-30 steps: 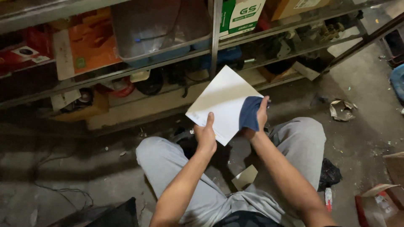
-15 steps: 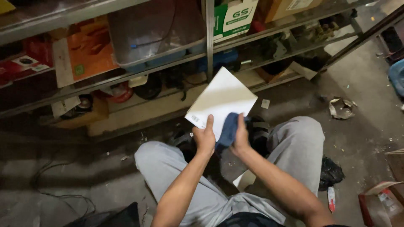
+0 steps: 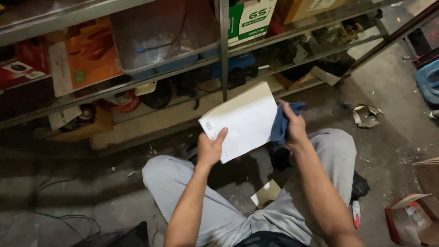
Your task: The recorder cleans a notebook and a small motorcycle component with a cloth.
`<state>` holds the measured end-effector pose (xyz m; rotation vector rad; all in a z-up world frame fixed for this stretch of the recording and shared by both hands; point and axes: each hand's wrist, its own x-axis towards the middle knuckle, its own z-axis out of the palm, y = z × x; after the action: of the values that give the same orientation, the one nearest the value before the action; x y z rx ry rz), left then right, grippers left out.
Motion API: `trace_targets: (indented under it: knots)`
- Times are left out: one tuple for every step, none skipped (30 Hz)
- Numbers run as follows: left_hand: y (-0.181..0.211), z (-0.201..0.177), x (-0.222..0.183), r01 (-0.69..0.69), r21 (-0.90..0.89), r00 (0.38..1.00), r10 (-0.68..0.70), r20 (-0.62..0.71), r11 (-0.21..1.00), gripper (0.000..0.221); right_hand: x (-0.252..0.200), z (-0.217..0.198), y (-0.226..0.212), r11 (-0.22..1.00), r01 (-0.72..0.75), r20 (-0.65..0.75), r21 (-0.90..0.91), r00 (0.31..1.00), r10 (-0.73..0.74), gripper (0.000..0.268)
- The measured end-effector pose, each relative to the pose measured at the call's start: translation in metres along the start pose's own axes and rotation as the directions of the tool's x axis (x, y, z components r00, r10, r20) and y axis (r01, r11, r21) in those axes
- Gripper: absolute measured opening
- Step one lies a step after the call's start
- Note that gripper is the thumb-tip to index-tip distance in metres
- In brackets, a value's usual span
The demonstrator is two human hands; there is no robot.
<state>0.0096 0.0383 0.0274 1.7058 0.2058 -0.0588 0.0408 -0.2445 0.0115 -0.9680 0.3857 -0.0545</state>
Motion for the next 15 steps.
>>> trace_targets:
  knots:
    - [0.005, -0.006, 0.002, -0.018, 0.006, 0.999, 0.018, 0.045, 1.0, 0.037, -0.003, 0.001, -0.004, 0.99, -0.066, 0.097, -0.121, 0.992, 0.078, 0.042]
    - [0.003, -0.008, 0.001, -0.017, 0.006, 0.999, 0.017, 0.051, 1.0, 0.037, 0.003, -0.012, 0.007, 0.991, -0.065, 0.092, -0.12, 0.993, 0.076, 0.042]
    - [0.001, -0.009, 0.0, -0.033, 0.078, 0.993, 0.025, 0.112, 0.996, 0.037, 0.009, -0.025, 0.018, 0.973, -0.17, 0.045, -0.153, 0.983, 0.179, 0.039]
    - [0.0, -0.011, 0.002, -0.059, 0.147, 0.986, 0.034, 0.166, 0.987, 0.037, 0.019, -0.035, 0.027, 0.945, -0.271, 0.007, -0.182, 0.961, 0.277, 0.04]
    - [-0.002, -0.011, 0.005, -0.064, 0.147, 0.986, 0.039, 0.165, 0.987, 0.037, 0.024, -0.044, 0.035, 0.946, -0.267, 0.011, -0.182, 0.962, 0.274, 0.04]
    - [-0.004, -0.013, 0.005, -0.114, 0.214, 0.976, 0.069, 0.205, 0.97, 0.038, 0.028, -0.051, 0.045, 0.952, -0.22, 0.035, -0.213, 0.972, 0.232, 0.041]
    - [-0.007, -0.015, 0.007, -0.165, 0.279, 0.964, 0.095, 0.247, 0.946, 0.038, 0.033, -0.059, 0.056, 0.955, -0.171, 0.06, -0.243, 0.98, 0.19, 0.042]
    - [0.0, -0.019, 0.006, -0.158, 0.282, 0.965, 0.088, 0.247, 0.946, 0.038, 0.02, -0.038, 0.042, 0.954, -0.178, 0.057, -0.241, 0.979, 0.197, 0.042]
    - [0.008, -0.022, 0.005, -0.123, 0.286, 0.962, 0.043, 0.271, 0.95, 0.037, 0.008, -0.016, 0.028, 0.96, -0.183, 0.063, -0.21, 0.978, 0.2, 0.039]
    - [0.015, -0.025, 0.004, -0.088, 0.288, 0.956, 0.0, 0.292, 0.954, 0.037, -0.004, 0.005, 0.012, 0.965, -0.187, 0.07, -0.182, 0.977, 0.203, 0.04]
    - [0.014, -0.026, 0.001, -0.081, 0.288, 0.957, -0.006, 0.29, 0.954, 0.037, 0.005, -0.014, 0.029, 0.964, -0.194, 0.069, -0.184, 0.975, 0.209, 0.04]
    - [0.015, -0.028, 0.001, -0.027, 0.237, 0.957, -0.043, 0.286, 0.971, 0.036, 0.017, -0.03, 0.045, 0.975, -0.172, 0.073, -0.14, 0.98, 0.183, 0.039]
    - [0.016, -0.03, 0.001, 0.026, 0.185, 0.956, -0.079, 0.284, 0.982, 0.036, 0.029, -0.046, 0.061, 0.984, -0.15, 0.075, -0.096, 0.985, 0.157, 0.042]
    - [0.015, -0.031, -0.001, 0.03, 0.183, 0.957, -0.081, 0.277, 0.983, 0.036, 0.014, -0.026, 0.052, 0.983, -0.153, 0.079, -0.099, 0.984, 0.161, 0.042]
    - [0.014, -0.032, -0.003, 0.015, 0.127, 0.972, -0.045, 0.231, 0.992, 0.035, 0.0, -0.006, 0.043, 0.96, -0.253, 0.041, -0.118, 0.965, 0.26, 0.039]
